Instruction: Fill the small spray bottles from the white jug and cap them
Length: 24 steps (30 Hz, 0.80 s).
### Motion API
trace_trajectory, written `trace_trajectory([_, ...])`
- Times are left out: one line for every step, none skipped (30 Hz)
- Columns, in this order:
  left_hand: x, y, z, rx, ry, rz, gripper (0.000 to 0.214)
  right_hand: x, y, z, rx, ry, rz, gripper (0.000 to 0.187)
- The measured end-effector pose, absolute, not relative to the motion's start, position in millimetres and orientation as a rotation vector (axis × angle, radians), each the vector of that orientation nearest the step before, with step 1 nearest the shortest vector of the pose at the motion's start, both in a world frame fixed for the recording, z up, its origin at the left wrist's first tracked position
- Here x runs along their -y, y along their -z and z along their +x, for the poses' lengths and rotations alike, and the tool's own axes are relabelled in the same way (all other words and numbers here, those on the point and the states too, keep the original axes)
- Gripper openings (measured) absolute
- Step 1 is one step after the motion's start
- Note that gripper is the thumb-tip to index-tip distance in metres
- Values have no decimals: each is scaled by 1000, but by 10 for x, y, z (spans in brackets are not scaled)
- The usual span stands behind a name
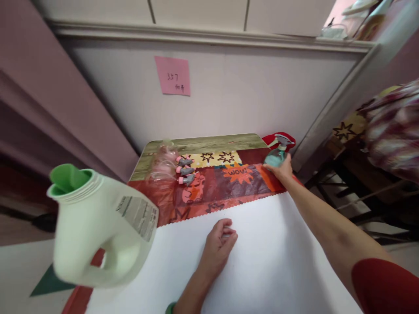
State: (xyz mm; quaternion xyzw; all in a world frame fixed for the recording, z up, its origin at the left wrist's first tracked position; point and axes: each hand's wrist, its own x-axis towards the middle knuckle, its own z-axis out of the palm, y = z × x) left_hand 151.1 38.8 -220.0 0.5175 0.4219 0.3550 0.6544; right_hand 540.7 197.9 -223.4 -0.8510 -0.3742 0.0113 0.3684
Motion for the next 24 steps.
trace_trajectory([-378, 2200, 1512, -954, -808, 1164, 35, -1949, 2257, 5368, 920, -32, -2151, 124])
trace_trajectory([-367, 2200, 1512, -956, -808, 1157, 34, -1916, 2276, 5310, 865, -21, -2120, 125])
trace_trajectory([-357, 2201, 1512, -962, -804, 1152, 34, -1880, 2291, 5229, 812, 0, -2080, 120])
trace_trajectory([-346, 2199, 1513, -970, -799, 1146, 34, -1840, 2299, 5123, 776, 28, -2033, 110])
trace_trajectory([-334, 2195, 1516, -977, -796, 1141, 35, -1795, 2298, 4990, 757, 55, -1938, 97])
trace_trajectory([-321, 2186, 1520, -977, -796, 1133, 35, -1745, 2286, 4834, 776, 69, -1837, 85])
trace_trajectory([-308, 2172, 1527, -966, -801, 1120, 35, -1692, 2264, 4656, 837, 61, -1740, 78])
trace_trajectory([-294, 2153, 1535, -939, -815, 1101, 35, -1639, 2230, 4462, 930, 29, -1651, 73])
trace_trajectory([-283, 2131, 1544, -899, -837, 1076, 35, -1588, 2185, 4259, 1044, -42, -1573, 68])
trace_trajectory([-273, 2108, 1552, -849, -866, 1047, 36, -1543, 2133, 4053, 1152, -121, -1509, 64])
trace_trajectory([-267, 2084, 1558, -798, -898, 1015, 38, -1508, 2077, 3851, 1260, -184, -1472, 58])
trace_trajectory([-266, 2062, 1562, -754, -934, 980, 40, -1486, 2020, 3658, 1385, -230, -1444, 51])
trace_trajectory([-269, 2044, 1562, -721, -972, 943, 43, -1480, 1969, 3477, 1494, -267, -1398, 43])
trace_trajectory([-277, 2030, 1559, -703, -1007, 906, 45, -1491, 1926, 3310, 1588, -287, -1359, 36])
trace_trajectory([-289, 2021, 1553, -697, -1040, 869, 47, -1519, 1894, 3155, 1670, -304, -1331, 30])
trace_trajectory([-303, 2017, 1544, -700, -1069, 831, 48, -1564, 1873, 3013, 1738, -318, -1308, 26])
trace_trajectory([-317, 2016, 1533, -707, -1095, 795, 49, -1622, 1863, 2882, 1794, -325, -1302, 24])
trace_trajectory([-331, 2018, 1522, -715, -1116, 765, 49, -1690, 1863, 2759, 1843, -323, -1308, 23])
trace_trajectory([-341, 2020, 1512, -718, -1130, 743, 50, -1765, 1870, 2645, 1885, -308, -1320, 23])
trace_trajectory([-349, 2023, 1503, -717, -1137, 730, 51, -1841, 1879, 2539, 1920, -281, -1336, 23])
trace_trajectory([-353, 2024, 1497, -711, -1138, 724, 52, -1916, 1889, 2439, 1953, -242, -1354, 25])
trace_trajectory([-353, 2024, 1494, -700, -1134, 724, 52, -1986, 1897, 2347, 1989, -199, -1369, 29])
trace_trajectory([-350, 2022, 1494, -687, -1125, 728, 53, -2049, 1901, 2262, 2030, -159, -1382, 35])
trace_trajectory([-345, 2019, 1497, -673, -1113, 733, 52, -2105, 1902, 2183, 2074, -123, -1395, 40])
